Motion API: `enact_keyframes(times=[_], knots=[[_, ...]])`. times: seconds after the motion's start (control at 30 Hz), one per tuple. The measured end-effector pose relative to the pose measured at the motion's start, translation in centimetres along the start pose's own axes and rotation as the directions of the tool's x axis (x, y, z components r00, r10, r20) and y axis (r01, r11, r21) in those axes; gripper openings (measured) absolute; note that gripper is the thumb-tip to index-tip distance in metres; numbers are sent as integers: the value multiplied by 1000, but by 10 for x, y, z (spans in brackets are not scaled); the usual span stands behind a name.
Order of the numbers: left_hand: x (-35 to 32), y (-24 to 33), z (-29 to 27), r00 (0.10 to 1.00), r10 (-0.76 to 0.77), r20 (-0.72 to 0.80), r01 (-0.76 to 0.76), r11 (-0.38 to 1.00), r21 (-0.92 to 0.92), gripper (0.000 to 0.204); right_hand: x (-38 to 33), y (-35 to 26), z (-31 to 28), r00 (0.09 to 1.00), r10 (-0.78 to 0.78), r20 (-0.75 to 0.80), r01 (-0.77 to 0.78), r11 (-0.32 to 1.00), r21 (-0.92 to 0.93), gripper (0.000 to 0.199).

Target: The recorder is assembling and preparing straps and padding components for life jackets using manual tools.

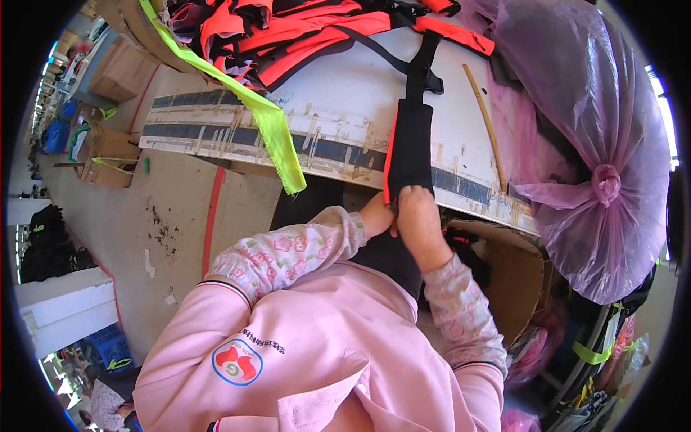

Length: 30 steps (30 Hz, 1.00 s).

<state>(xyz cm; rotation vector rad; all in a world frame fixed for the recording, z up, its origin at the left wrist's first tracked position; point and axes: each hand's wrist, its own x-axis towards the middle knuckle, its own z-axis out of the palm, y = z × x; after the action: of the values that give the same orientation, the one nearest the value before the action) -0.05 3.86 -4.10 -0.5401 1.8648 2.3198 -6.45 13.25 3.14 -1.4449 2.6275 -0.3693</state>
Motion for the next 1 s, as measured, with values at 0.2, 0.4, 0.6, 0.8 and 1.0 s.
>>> enact_keyframes(times=[0.2, 0.4, 0.6, 0.8, 1.0], knots=[[1, 5, 6, 998, -31, -60, 16, 971, -239, 23, 36, 12, 23, 998, 6, 66, -6, 1000, -12, 5], [-9, -17, -3, 996, -20, -83, -11, 934, -358, 13, 30, -9, 0, 923, 39, 382, -75, 994, 81, 8], [0, -34, 8, 927, -65, -368, 25, 993, -112, 18, 3, -4, 23, 994, -21, 109, 8, 992, 125, 8], [8, 1, 0, 985, -150, -80, 102, 899, -427, 25, 32, -2, -8, 951, -223, 212, 235, 972, -32, 14], [75, -63, -19, 916, 106, -387, -268, 879, -394, 18, 32, -35, -23, 928, -280, 246, 288, 958, 3, 20]])
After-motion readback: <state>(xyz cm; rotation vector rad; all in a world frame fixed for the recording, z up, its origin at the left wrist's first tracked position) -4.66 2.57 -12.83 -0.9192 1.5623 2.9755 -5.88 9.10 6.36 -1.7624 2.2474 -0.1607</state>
